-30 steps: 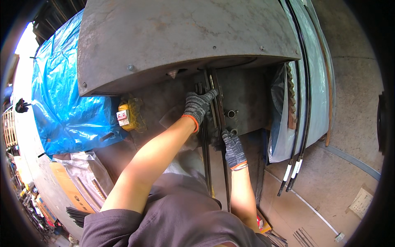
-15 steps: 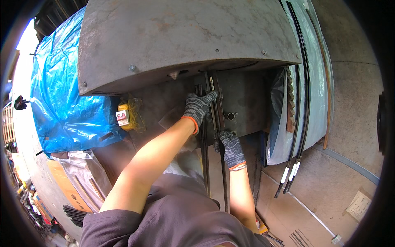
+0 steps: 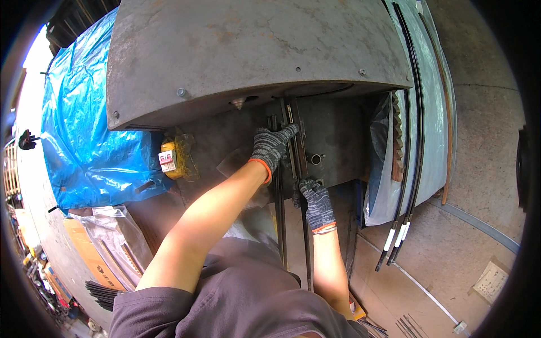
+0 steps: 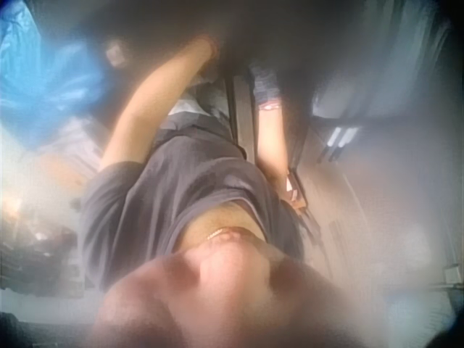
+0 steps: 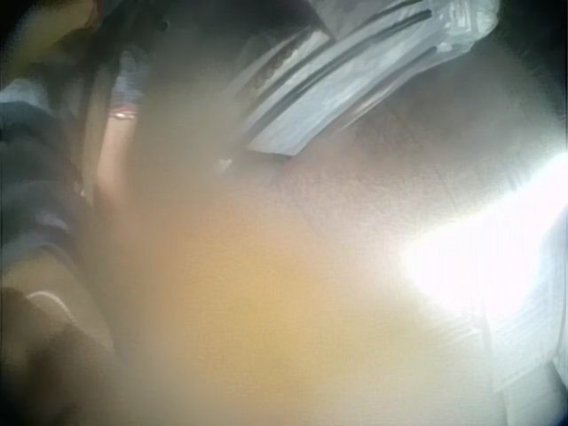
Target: The person removes long black metal rods from a machine, gathers them into a bundle, and carries them to a nearby pallet. They then place the bundle onto the pallet with other similar rods.
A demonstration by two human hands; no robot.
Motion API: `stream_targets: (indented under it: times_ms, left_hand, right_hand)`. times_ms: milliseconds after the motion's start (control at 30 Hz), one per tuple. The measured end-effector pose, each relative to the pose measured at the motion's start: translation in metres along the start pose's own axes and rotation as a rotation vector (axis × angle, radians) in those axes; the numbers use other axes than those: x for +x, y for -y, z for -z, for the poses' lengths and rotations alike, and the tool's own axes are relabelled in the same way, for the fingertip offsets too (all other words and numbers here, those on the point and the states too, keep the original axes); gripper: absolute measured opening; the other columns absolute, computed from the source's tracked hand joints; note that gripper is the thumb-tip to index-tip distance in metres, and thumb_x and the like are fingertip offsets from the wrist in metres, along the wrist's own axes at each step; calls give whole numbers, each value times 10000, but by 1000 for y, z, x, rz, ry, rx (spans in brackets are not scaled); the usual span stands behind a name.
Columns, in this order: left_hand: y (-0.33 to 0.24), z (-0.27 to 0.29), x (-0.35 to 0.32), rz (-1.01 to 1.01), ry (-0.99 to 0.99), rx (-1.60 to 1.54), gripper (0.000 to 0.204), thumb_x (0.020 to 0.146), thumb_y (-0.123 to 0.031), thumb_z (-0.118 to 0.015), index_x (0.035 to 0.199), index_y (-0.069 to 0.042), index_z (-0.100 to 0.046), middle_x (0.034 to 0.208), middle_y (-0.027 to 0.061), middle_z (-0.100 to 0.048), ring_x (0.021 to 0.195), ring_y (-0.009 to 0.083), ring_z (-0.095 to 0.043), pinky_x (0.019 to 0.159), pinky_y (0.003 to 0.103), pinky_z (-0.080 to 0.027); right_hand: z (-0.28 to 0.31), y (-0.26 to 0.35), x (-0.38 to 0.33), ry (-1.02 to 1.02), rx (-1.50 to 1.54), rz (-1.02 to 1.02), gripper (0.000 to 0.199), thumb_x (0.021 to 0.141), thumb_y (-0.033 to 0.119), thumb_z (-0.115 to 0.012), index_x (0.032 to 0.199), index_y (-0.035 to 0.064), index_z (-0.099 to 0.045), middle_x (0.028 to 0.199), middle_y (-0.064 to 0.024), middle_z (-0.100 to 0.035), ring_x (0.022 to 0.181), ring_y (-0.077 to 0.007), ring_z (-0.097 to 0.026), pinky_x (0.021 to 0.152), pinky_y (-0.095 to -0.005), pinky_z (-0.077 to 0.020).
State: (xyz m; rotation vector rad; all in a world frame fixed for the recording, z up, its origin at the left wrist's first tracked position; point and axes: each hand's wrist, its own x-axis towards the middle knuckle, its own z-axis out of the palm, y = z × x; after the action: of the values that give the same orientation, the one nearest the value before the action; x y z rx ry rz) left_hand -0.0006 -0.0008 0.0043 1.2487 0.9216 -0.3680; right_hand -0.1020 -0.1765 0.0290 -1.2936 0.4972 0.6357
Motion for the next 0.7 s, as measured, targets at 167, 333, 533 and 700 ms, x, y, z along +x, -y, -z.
stream_targets:
  times_ms: [167,333,533,700]
  left_hand:
    - [4,0,2,-17,7,-30,547,660,-375,-815,877,25,-511,687,97,-565,508,185,-529,438,338,-457]
    - [9,1,6,-7,28,-28,570,663,-388,-809,903,39,-518,712,112,-577,538,191,-545,458,337,-469]
    - [8,-1,3,-35,-50,18,557,678,-402,-795,874,48,-530,705,109,-580,541,192,-546,467,333,-469]
    - [-10,8,-15,13,84,-90,367,764,-337,-734,745,-27,-540,583,48,-527,459,158,-486,423,312,-422]
  right_hand:
    - [0,0,0,11,14,3,145,871,145,-607,832,6,-625,654,-70,-587,550,-173,-541,498,-287,-427]
    - [-1,1,0,-6,-1,-2,119,864,121,-609,830,8,-625,657,-74,-593,550,-176,-549,491,-289,-428]
    - [1,-3,1,-45,-40,1,67,843,76,-628,846,10,-632,680,-54,-600,567,-141,-539,514,-274,-428]
    - [1,2,-12,-108,-539,-68,122,852,106,-634,898,-6,-641,755,-41,-631,664,-114,-548,612,-257,-445]
